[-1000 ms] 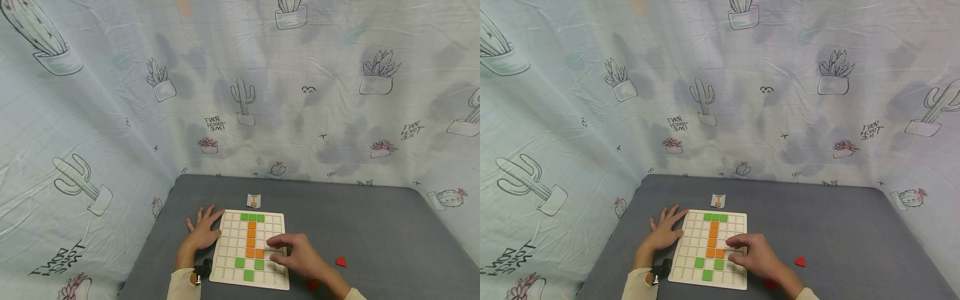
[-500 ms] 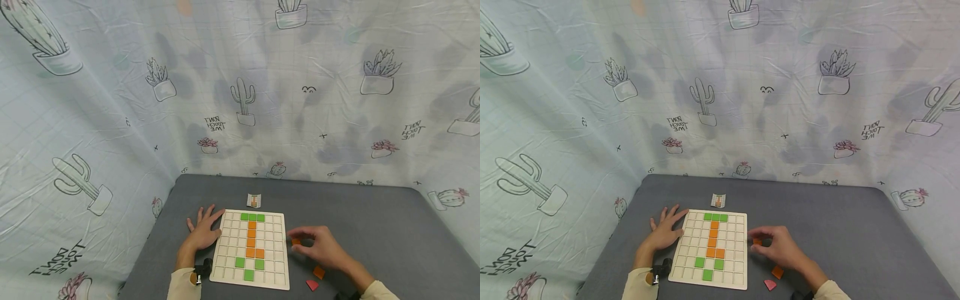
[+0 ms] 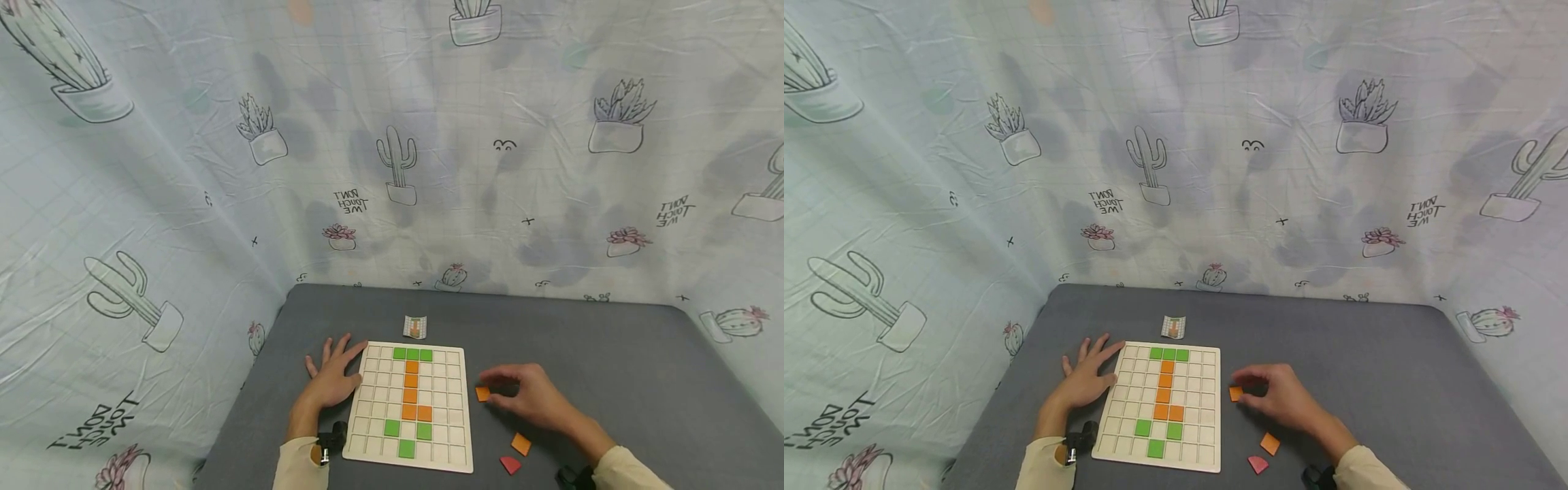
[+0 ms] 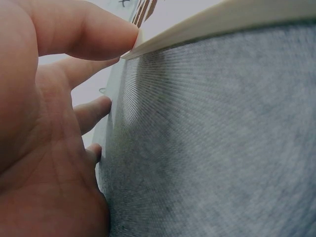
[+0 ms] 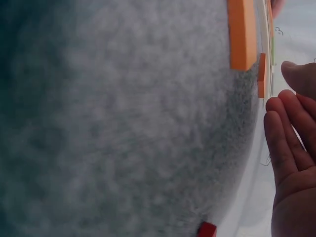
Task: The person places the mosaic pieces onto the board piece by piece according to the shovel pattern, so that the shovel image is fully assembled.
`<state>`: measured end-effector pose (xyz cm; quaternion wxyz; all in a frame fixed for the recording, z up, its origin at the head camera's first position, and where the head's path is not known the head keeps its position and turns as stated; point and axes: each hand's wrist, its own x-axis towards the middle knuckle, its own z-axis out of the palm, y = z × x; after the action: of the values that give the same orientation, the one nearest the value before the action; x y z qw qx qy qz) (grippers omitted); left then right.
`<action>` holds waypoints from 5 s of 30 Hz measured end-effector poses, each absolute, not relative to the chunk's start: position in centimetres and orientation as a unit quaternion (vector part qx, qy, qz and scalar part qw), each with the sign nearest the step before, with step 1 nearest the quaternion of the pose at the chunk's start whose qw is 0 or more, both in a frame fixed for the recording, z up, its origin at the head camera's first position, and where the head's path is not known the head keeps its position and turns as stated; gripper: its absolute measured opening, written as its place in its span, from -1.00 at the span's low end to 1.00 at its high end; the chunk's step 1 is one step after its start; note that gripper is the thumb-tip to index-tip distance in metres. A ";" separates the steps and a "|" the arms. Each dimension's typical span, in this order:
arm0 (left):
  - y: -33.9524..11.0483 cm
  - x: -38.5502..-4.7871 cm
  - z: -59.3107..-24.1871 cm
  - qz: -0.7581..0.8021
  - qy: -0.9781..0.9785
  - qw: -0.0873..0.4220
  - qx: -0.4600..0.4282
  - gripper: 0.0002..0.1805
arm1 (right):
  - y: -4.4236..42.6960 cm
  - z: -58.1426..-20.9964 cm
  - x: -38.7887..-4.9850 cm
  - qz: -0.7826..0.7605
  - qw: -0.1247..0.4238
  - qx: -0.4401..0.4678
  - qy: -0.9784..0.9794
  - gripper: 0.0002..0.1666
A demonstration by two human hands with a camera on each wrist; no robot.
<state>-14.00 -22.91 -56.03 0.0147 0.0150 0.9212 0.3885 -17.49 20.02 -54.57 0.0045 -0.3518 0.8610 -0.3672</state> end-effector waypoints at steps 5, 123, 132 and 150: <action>-22.9 -14.1 -56.1 0.384 0.923 0.014 0.015 -0.21 | 20.0 -54.8 -17.7 -0.349 -0.001 -0.359 0.866 -0.58; -23.3 -13.9 -56.4 0.402 0.915 0.003 0.034 -0.25 | 2.8 -54.5 -12.3 -0.322 -0.011 -0.384 0.865 -0.67; -23.4 -14.0 -56.3 0.384 0.923 0.018 0.024 -0.25 | 2.3 -54.6 -12.3 -0.299 -0.020 -0.396 0.868 -0.66; -23.4 -14.0 -56.4 0.394 0.918 0.006 0.033 -0.25 | 2.7 -55.0 -12.3 -0.312 -0.028 -0.392 0.865 -0.66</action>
<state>-14.03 -23.42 -56.37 0.0059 0.0333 0.9183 0.3944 -12.29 2.69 -54.97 -0.0276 -0.3921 0.8650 -0.3119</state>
